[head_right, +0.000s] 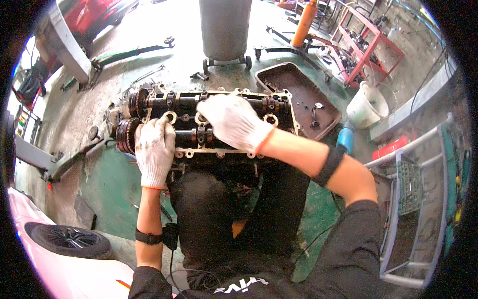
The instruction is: The person uses a wrench to loosen and remove bolts from an engine cylinder head resting on the floor. They repeatedly reposition the wrench and their hands to access different bolt locations, removing several bolts and placing them aside.
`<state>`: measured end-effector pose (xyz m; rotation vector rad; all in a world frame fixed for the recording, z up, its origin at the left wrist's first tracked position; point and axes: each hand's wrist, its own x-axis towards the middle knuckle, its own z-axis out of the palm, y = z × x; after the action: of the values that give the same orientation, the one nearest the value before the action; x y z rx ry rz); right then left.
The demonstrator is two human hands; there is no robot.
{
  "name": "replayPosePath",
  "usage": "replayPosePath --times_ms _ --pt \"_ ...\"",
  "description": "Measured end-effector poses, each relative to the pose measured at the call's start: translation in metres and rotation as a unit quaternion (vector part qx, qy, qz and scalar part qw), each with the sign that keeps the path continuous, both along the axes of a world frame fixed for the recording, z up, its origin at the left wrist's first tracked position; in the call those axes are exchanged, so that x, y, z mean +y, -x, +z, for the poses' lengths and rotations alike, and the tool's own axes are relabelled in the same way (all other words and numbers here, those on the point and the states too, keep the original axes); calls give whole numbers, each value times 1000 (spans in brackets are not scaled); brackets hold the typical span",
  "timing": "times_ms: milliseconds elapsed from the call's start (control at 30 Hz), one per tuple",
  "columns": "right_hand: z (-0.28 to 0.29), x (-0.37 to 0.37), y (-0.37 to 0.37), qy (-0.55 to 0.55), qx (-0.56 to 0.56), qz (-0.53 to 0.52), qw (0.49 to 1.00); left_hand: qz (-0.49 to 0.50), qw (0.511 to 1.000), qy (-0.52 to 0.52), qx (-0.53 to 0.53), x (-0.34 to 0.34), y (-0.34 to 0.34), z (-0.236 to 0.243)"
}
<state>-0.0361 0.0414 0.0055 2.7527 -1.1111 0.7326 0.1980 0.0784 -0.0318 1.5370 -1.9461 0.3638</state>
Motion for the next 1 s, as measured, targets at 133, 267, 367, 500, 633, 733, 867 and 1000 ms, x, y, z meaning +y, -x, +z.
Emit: replayPosePath --times_ms 133,267,367,500,633,733,867,1000 --pt "-5 30 55 -75 -163 45 983 5 1000 8 2 0 0 -2" --pt "-3 26 104 -353 -456 -32 816 8 1000 18 3 -1 1 -3" --pt "-10 -1 129 -437 -634 -12 637 5 999 33 6 -1 1 -3" --pt "-26 -42 145 -450 -689 -20 568 -1 999 35 11 -2 1 -2" --pt "-28 -88 136 -455 -688 -143 548 -5 999 34 17 -1 1 -2" --pt "-20 -120 110 -448 -679 -196 548 6 1000 12 11 -1 1 -2" --pt "-4 -139 48 -404 -485 -256 733 9 1000 5 9 -1 2 -2" --pt "14 -117 -5 -232 -114 -230 938 2 1000 -1 3 -1 1 -1"
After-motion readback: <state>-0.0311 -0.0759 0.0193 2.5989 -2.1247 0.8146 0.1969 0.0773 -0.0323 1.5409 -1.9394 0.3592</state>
